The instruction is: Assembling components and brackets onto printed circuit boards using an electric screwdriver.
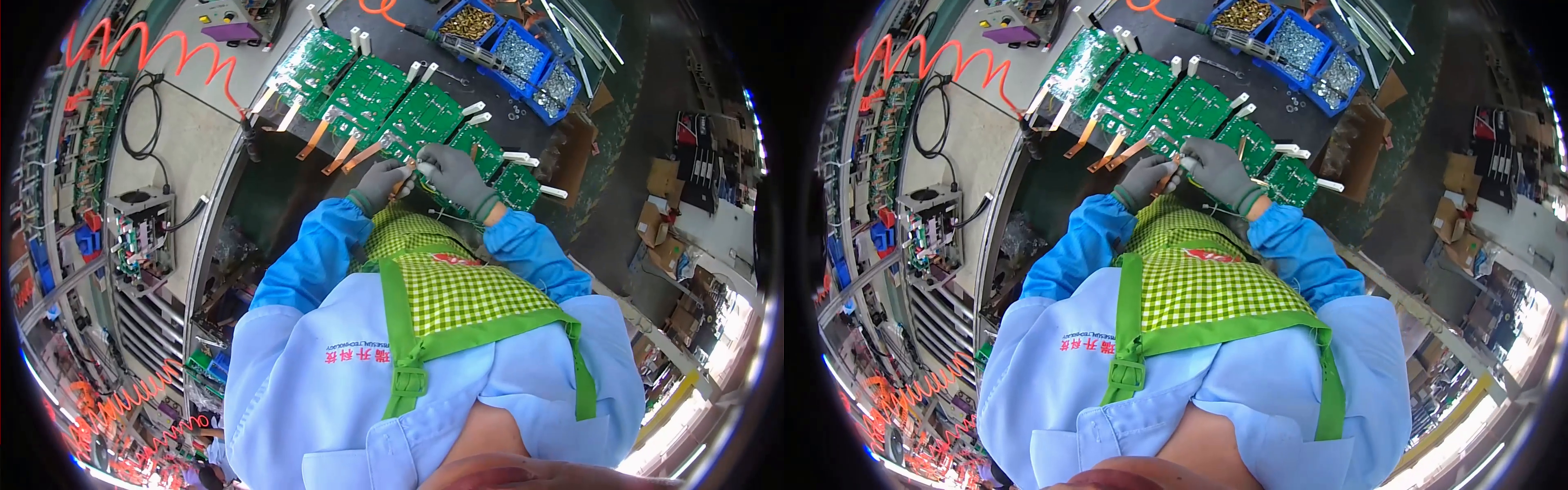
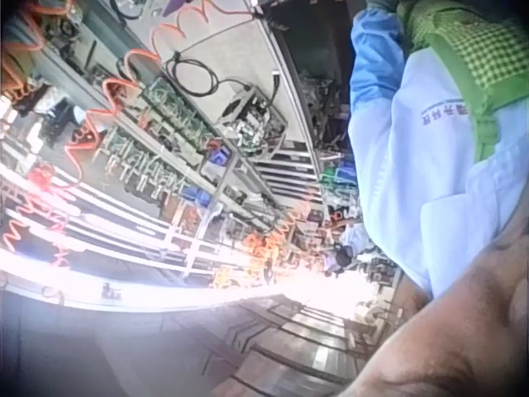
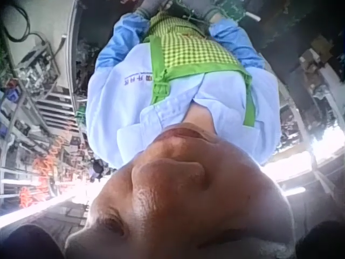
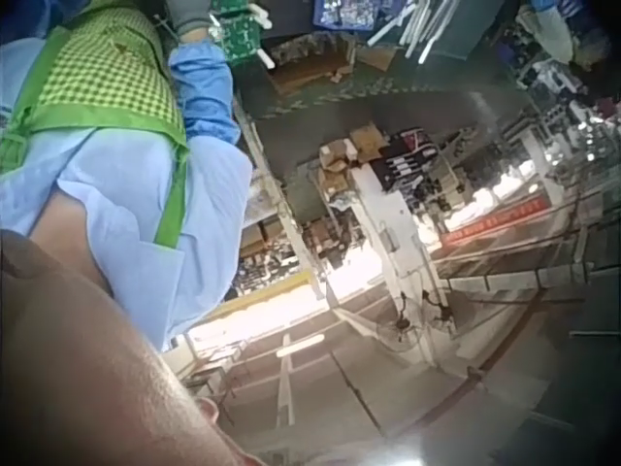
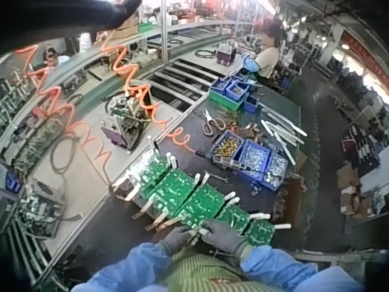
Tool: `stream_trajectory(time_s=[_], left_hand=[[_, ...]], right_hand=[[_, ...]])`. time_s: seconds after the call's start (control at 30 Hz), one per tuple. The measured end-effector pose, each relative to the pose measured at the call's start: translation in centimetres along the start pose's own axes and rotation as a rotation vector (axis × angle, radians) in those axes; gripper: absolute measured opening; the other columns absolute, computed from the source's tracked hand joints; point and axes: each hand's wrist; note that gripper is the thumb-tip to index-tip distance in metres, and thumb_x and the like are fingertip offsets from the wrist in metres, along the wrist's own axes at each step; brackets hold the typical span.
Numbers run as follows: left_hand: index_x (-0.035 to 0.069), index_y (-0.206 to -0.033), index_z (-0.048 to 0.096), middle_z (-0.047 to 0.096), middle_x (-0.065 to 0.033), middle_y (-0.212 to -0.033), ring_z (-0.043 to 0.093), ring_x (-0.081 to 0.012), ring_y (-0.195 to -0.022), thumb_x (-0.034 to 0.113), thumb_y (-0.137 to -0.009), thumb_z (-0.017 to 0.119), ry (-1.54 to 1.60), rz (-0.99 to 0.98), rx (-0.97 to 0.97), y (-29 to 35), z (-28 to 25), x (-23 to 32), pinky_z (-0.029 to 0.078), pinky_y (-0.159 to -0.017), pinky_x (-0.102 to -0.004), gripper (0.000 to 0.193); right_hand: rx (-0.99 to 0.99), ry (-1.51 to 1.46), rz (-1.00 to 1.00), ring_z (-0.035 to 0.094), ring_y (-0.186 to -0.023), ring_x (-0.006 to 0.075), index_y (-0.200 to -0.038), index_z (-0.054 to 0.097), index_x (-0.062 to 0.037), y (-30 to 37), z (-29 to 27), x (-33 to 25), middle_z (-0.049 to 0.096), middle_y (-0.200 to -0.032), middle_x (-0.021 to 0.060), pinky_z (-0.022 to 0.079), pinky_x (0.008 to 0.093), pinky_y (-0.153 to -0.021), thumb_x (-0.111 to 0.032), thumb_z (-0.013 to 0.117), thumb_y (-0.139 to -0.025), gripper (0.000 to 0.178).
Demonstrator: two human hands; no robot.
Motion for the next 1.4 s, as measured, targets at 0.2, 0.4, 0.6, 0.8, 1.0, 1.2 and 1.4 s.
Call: stream_trajectory(time_s=[0.2, 0.4, 0.6, 0.8, 1.0, 1.2, 1.4], left_hand=[[-0.001, -0.1, 0.053, 0.058, -0.0074, -0.089, 0.057, -0.0121, -0.071, 0.017, -0.087, 0.053, 0.036, 0.034, -0.033, -0.8, -0.3, -0.9, 0.048, -0.056, -0.022, 0.022], [0.0, -0.101, 0.054, 0.058, -0.0068, -0.089, 0.057, -0.0119, -0.072, 0.017, -0.087, 0.053, 0.032, 0.038, -0.082, -1.0, -0.9, -0.9, 0.049, -0.057, -0.0223, 0.021], [0.001, -0.101, 0.053, 0.058, -0.0065, -0.09, 0.057, -0.012, -0.073, 0.018, -0.087, 0.054, 0.054, 0.04, -0.04, -0.5, -0.4, -0.4, 0.05, -0.058, -0.0229, 0.022], [0.001, -0.097, 0.055, 0.058, -0.0057, -0.085, 0.057, -0.0108, -0.07, 0.022, -0.087, 0.055, 0.048, 0.008, 0.016, -0.1, 0.2, -0.2, 0.05, -0.057, -0.0226, 0.023], [0.0, -0.096, 0.055, 0.057, -0.0053, -0.079, 0.055, -0.0097, -0.064, 0.023, -0.088, 0.055, 0.081, 0.035, -0.059, -0.9, -0.2, -0.7, 0.048, -0.053, -0.0202, 0.024], [-0.001, -0.097, 0.054, 0.058, -0.0066, -0.082, 0.056, -0.0107, -0.066, 0.018, -0.088, 0.054, 0.066, 0.05, -0.069, -0.7, -0.5, -0.6, 0.049, -0.055, -0.021, 0.021], [-0.001, -0.097, 0.055, 0.059, -0.008, -0.082, 0.057, -0.0115, -0.068, 0.019, -0.086, 0.056, 0.009, 0.042, -0.053, -0.8, -0.4, -0.6, 0.05, -0.057, -0.023, 0.022]], right_hand=[[0.062, 0.188, 0.002, 0.059, -0.081, 0.0314, -0.092, 0.057, -0.0075, -0.8, 2.5, 1.5, 0.06, -0.088, 0.0146, 0.046, 0.0387, -0.069, -0.021, 0.054, -0.081, 0.017], [0.063, 0.157, 0.07, 0.059, -0.082, 0.031, -0.091, 0.059, -0.0069, -1.4, 2.6, 1.1, 0.061, -0.089, 0.0141, 0.047, 0.0381, -0.071, -0.02, 0.054, -0.082, 0.017], [0.192, 0.028, -0.021, 0.061, -0.081, 0.0256, -0.097, 0.062, -0.0027, -1.0, 1.8, 2.0, 0.063, -0.091, 0.0138, 0.048, 0.0328, -0.074, -0.018, 0.056, -0.081, 0.023], [0.153, 0.085, -0.055, 0.06, -0.082, 0.0284, -0.09, 0.063, -0.0051, 0.1, 2.4, 1.0, 0.062, -0.087, 0.014, 0.048, 0.0364, -0.072, -0.017, 0.057, -0.078, 0.018], [0.241, 0.291, -0.013, 0.059, -0.079, 0.0291, -0.085, 0.063, -0.0056, -0.2, 3.6, 1.6, 0.062, -0.085, 0.0127, 0.047, 0.0367, -0.07, -0.018, 0.059, -0.076, 0.016], [0.137, -0.093, 0.152, 0.058, -0.079, 0.0293, -0.087, 0.062, -0.0051, -0.3, 2.2, 0.9, 0.061, -0.085, 0.0137, 0.047, 0.0368, -0.07, -0.019, 0.058, -0.077, 0.018], [0.079, 0.269, -0.002, 0.057, -0.084, 0.0306, -0.091, 0.059, -0.0059, -0.4, 2.8, 0.9, 0.059, -0.091, 0.0134, 0.046, 0.0393, -0.073, -0.018, 0.054, -0.079, 0.018]])
Point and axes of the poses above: each hand's wrist, its own y-axis away from the middle knuckle, its own z-axis out of the palm, x = y × z
